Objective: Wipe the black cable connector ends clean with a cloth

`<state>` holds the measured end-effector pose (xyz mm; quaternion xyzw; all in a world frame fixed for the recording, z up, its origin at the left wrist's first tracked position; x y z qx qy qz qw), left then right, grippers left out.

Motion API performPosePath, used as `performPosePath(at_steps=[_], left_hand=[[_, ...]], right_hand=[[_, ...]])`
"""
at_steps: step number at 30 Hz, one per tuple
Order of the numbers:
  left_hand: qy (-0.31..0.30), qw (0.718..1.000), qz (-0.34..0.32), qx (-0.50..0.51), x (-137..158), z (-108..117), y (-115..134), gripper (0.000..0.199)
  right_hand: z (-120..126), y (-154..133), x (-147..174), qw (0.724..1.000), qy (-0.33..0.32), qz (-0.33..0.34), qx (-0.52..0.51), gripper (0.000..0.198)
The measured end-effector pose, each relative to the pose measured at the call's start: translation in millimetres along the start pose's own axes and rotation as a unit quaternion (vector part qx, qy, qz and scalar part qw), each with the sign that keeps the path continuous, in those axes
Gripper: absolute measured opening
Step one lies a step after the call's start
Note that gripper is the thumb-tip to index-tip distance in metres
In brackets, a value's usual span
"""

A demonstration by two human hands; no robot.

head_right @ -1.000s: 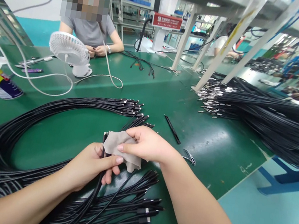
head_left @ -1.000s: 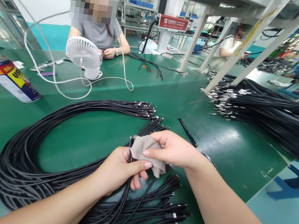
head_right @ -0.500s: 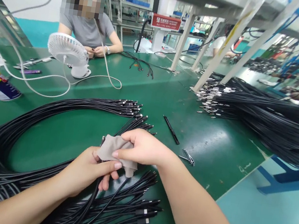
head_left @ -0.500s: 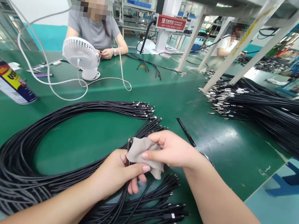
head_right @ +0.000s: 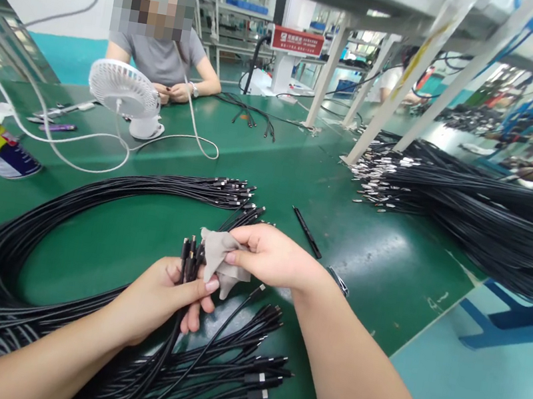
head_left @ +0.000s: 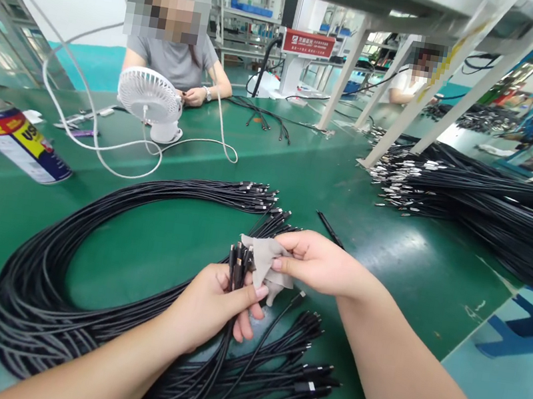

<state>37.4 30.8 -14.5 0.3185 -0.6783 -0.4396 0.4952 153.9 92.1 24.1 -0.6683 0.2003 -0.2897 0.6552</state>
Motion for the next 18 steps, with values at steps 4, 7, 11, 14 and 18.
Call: performPosePath(at_steps=[4,7,11,14,18], left_hand=[[0.031,0.999,-0.022,0.019,0.3,2.4,0.4,0.036],[0.053,0.998,-0.038,0.020,0.0,6.2,1.0,0.036],[0.046,0.998,-0.039,0.015,0.4,7.1,1.1,0.037],[0.049,0.998,-0.040,0.026,1.2,6.7,2.0,0.037],[0.056,0.996,-0.037,0.061,1.8,5.0,2.5,0.036]], right_hand=[[4.5,6.5,-1.1,1.000,0.008,-0.010,-0.023,0.026],[7.7,9.4,-3.3,0.999,0.019,-0.012,-0.036,0.025],[13.8,8.2,-4.0,0.996,0.075,-0.008,-0.041,0.027],[14.6,5.4,-3.3,0.995,0.095,0.012,-0.036,0.029],[9.7,7.6,-5.1,0.996,0.080,0.018,-0.035,0.025]])
Point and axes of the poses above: each hand's wrist, its own x-axis away from the middle knuckle, its own z-axis out of the back of the hand, y = z × x, the point moved 6 cm from there along -x, towards the middle knuckle, and after that the axes turned 6 degrees about -x, right-handed, at the moved point
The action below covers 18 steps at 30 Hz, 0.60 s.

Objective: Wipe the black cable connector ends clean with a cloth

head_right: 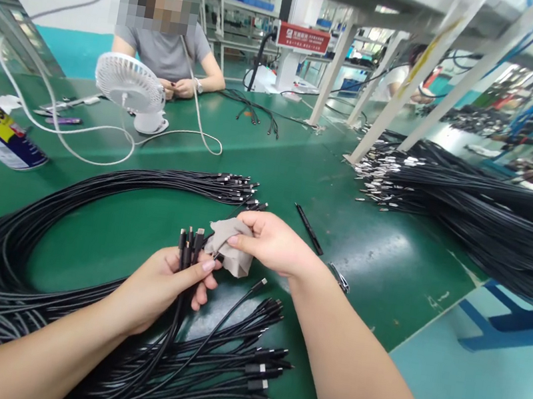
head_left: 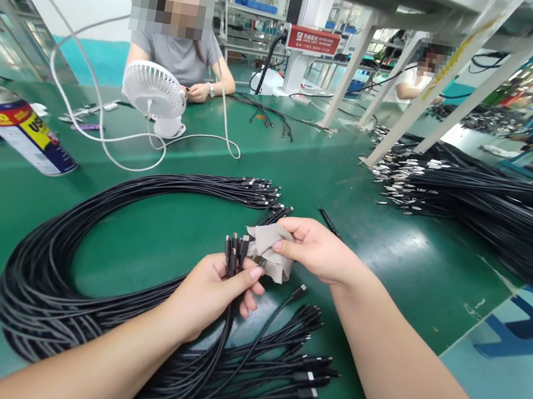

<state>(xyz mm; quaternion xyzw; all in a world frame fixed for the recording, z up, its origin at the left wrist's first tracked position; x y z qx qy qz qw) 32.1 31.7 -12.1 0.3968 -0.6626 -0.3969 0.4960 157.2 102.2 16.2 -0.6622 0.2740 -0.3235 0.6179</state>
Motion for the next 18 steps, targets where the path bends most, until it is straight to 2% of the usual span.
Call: performPosePath(at_steps=[7,12,18], left_hand=[[-0.032,0.999,0.011,0.022,2.0,-4.0,-1.4,0.037],[-0.039,0.999,0.012,0.019,0.3,-3.8,-1.5,0.037],[-0.050,0.999,0.014,-0.010,1.7,-5.4,-4.3,0.040]], right_hand=[[-14.9,0.0,0.1,0.998,-0.047,-0.026,-0.016,0.024],[-10.5,-2.3,4.3,0.997,-0.069,-0.043,-0.008,0.029],[-9.9,3.1,6.9,0.988,-0.138,-0.055,-0.049,0.027]])
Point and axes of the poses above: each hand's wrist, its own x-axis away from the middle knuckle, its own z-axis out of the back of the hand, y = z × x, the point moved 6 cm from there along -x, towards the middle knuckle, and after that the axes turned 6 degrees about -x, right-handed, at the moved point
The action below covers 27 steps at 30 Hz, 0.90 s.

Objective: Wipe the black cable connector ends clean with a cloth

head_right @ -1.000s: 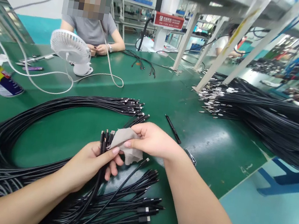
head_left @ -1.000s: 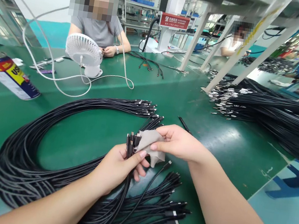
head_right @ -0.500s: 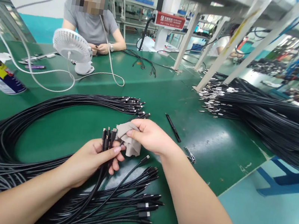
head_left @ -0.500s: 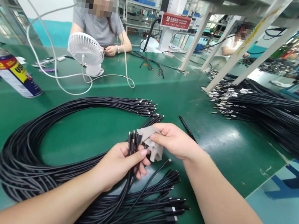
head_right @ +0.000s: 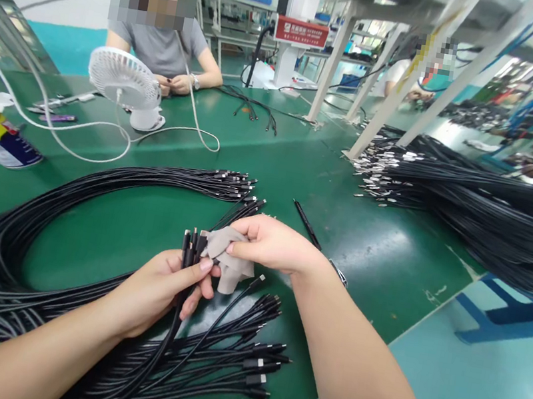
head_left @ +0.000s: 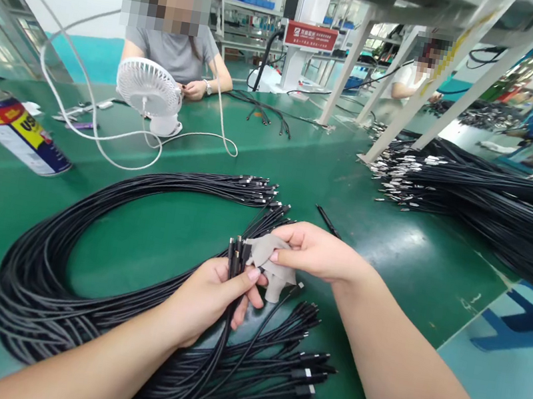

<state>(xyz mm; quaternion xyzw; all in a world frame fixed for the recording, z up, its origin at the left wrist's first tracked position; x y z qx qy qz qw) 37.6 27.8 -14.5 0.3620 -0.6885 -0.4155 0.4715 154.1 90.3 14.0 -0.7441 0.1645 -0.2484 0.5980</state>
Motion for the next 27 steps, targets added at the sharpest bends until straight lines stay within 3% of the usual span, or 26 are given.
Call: performPosePath(at_steps=[6,12,18,21,27], left_hand=[[-0.001,1.000,-0.001,-0.022,1.9,-0.4,-0.5,0.041],[-0.016,0.999,0.009,-0.030,1.3,-1.1,-3.3,0.037],[-0.043,0.999,0.018,-0.025,3.1,-4.5,-6.1,0.036],[-0.050,0.998,0.020,-0.018,4.0,-5.8,-5.2,0.035],[-0.051,0.998,0.010,0.018,3.2,-6.7,-0.3,0.034]], right_hand=[[-7.1,-4.7,0.0,0.999,0.010,-0.004,0.042,0.011],[-8.7,-4.1,5.0,0.998,-0.044,-0.023,0.030,0.013],[-7.4,-4.3,5.2,0.996,0.011,-0.041,0.072,0.008],[-10.0,-7.3,5.0,0.994,0.034,-0.035,0.093,0.015],[11.2,-20.4,9.3,0.979,0.169,0.018,0.109,0.016]])
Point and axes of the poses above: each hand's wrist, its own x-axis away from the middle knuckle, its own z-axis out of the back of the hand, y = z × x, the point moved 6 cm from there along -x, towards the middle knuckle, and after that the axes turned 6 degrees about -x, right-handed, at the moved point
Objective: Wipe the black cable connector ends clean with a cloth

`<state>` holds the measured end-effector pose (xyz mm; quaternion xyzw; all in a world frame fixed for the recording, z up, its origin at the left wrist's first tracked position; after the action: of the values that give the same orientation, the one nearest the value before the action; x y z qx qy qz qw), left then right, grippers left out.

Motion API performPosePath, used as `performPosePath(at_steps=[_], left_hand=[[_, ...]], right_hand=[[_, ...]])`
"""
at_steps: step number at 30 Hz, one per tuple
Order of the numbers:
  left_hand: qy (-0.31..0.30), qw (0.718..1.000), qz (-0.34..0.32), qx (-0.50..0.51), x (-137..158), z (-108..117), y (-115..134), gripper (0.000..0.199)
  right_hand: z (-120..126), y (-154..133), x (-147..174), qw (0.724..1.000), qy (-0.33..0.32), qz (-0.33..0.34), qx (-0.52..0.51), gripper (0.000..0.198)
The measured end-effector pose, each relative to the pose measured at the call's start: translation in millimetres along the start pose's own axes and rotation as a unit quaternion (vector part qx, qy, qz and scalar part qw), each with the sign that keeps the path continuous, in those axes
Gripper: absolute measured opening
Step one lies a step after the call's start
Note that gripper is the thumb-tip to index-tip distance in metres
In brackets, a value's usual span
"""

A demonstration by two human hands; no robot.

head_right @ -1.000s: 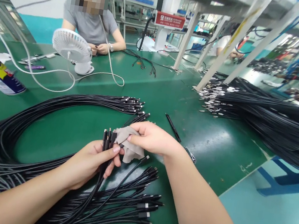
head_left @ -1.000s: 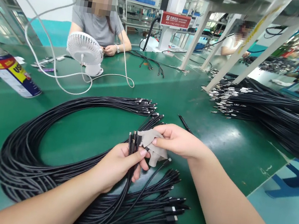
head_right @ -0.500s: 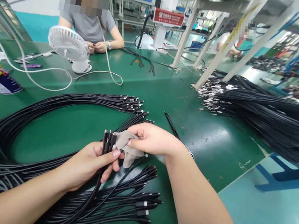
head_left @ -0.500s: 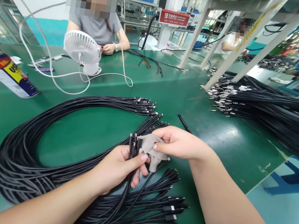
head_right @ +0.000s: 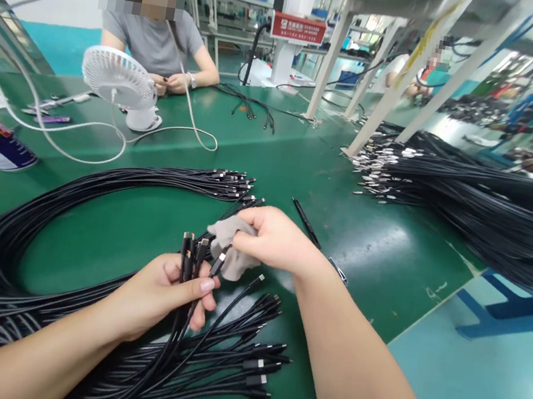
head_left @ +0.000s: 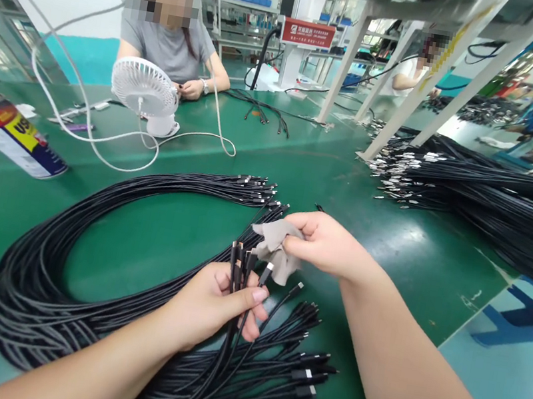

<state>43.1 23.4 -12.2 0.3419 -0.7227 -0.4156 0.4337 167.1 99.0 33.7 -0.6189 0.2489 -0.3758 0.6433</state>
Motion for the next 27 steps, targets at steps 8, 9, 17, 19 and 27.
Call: performPosePath(at_steps=[8,9,17,19,27], left_hand=[[-0.009,1.000,-0.009,0.025,0.5,-0.5,0.3,0.032],[-0.017,0.999,-0.013,0.024,0.9,-1.0,0.9,0.030],[0.002,0.999,-0.007,0.038,1.0,-0.1,3.7,0.034],[0.028,0.999,-0.012,0.031,0.1,2.5,3.6,0.035],[0.035,0.999,-0.008,0.008,-1.8,6.5,-2.5,0.035]], right_hand=[[2.7,1.4,5.6,0.990,-0.110,0.031,-0.084,0.027],[-2.5,4.2,6.1,0.985,-0.146,0.027,-0.091,0.028],[-20.7,8.4,-3.4,0.982,-0.141,0.062,-0.108,0.025],[-21.8,8.3,-4.6,0.989,-0.117,0.049,-0.076,0.025],[-27.1,2.1,-0.3,0.996,-0.086,0.007,0.030,0.017]])
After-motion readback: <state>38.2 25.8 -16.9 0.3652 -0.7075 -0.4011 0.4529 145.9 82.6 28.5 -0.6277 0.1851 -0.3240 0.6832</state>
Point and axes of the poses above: each hand's wrist, its own x-axis away from the middle knuckle, its own z-axis out of the back of the hand, y = z × x, the point moved 6 cm from there along -x, towards the middle knuckle, and after that the axes turned 6 degrees about -x, right-handed, at the moved point
